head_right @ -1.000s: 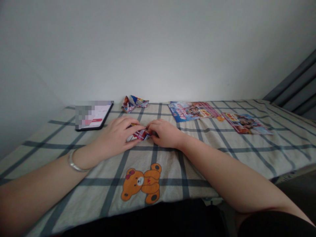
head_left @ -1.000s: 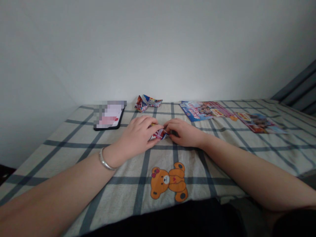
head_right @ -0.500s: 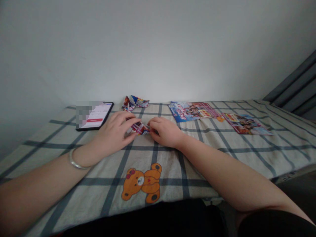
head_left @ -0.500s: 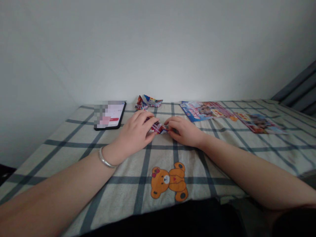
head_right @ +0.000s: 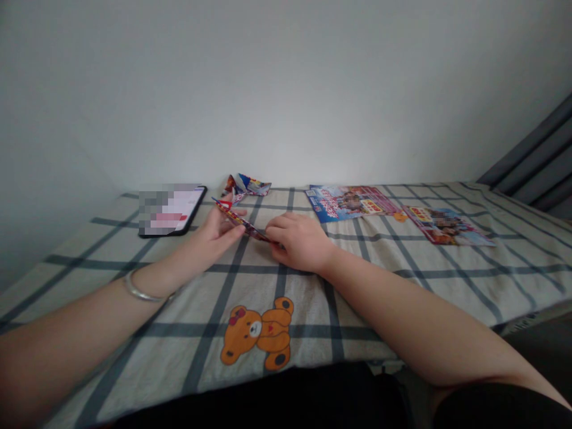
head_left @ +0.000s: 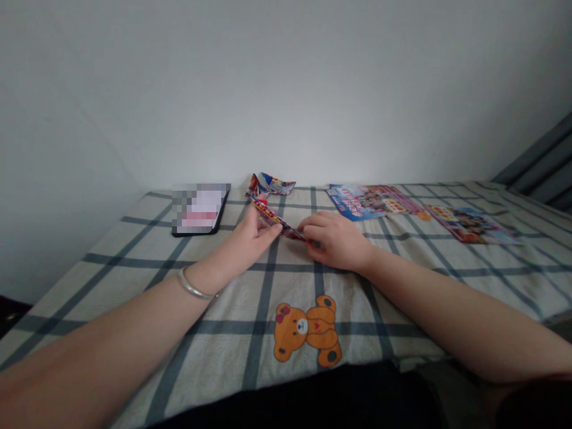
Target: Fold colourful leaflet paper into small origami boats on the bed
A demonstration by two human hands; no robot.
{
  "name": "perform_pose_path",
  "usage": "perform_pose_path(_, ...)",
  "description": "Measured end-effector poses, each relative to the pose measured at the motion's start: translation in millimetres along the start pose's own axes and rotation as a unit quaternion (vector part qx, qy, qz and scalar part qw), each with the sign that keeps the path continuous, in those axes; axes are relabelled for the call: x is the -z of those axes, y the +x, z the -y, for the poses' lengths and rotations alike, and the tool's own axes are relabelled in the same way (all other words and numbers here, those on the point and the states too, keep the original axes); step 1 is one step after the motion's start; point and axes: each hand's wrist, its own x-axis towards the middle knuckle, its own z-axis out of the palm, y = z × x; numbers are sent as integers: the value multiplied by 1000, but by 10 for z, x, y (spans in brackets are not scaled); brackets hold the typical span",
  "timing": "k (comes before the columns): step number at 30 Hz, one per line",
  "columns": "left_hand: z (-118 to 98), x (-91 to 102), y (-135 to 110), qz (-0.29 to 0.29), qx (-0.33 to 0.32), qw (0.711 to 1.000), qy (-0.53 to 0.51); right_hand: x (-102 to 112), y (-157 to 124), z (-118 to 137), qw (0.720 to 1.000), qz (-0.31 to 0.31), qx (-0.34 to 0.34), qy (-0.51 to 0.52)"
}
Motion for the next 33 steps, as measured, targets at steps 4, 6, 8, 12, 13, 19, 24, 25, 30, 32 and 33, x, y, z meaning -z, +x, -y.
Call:
perform_pose_path(4, -19, 9, -1, 11, 6, 1000, -1, 2, 4, 21, 999, 14, 32, -13)
perform_pose_path(6, -46, -9, 4, 11, 8, 1000, -24, -4, 11, 30, 998, 23, 57, -6)
perform_pose_path(8, -63, -36, 11, 13, 9, 998, -55, -18, 20, 42, 997, 28, 73, 7)
perform_pose_path(12, -36, -81, 11, 16, 5, 996, -93, -53, 30, 61, 996, 28, 80, 30)
perform_pose_path(13, -22, -85, 7, 16, 4, 996, -93, -60, 31, 63, 996, 26, 80, 35)
perform_pose_path(19, -32, -73, -10, 26, 13, 997, -73, -46, 31, 55, 995, 33, 44, 83)
perform_pose_path(24, -119, -59, -23, 46, 19, 996, -72, -30, 36, 36, 992, 41, 13, 119)
perform_pose_path(25, -134, -57, -27, 52, 20, 996, -72, -29, 38, 33, 992, 41, 7, 123)
perform_pose_path(30, -168, -36, -39, 83, 19, 995, -47, -18, 46, 34, 991, 40, -4, 127)
perform_pose_path(32, -167, -21, -41, 93, 12, 995, -28, -18, 42, 37, 991, 39, -16, 123)
perform_pose_path(33, -168, -12, -42, 98, 7, 995, -19, -20, 38, 38, 992, 36, -29, 121)
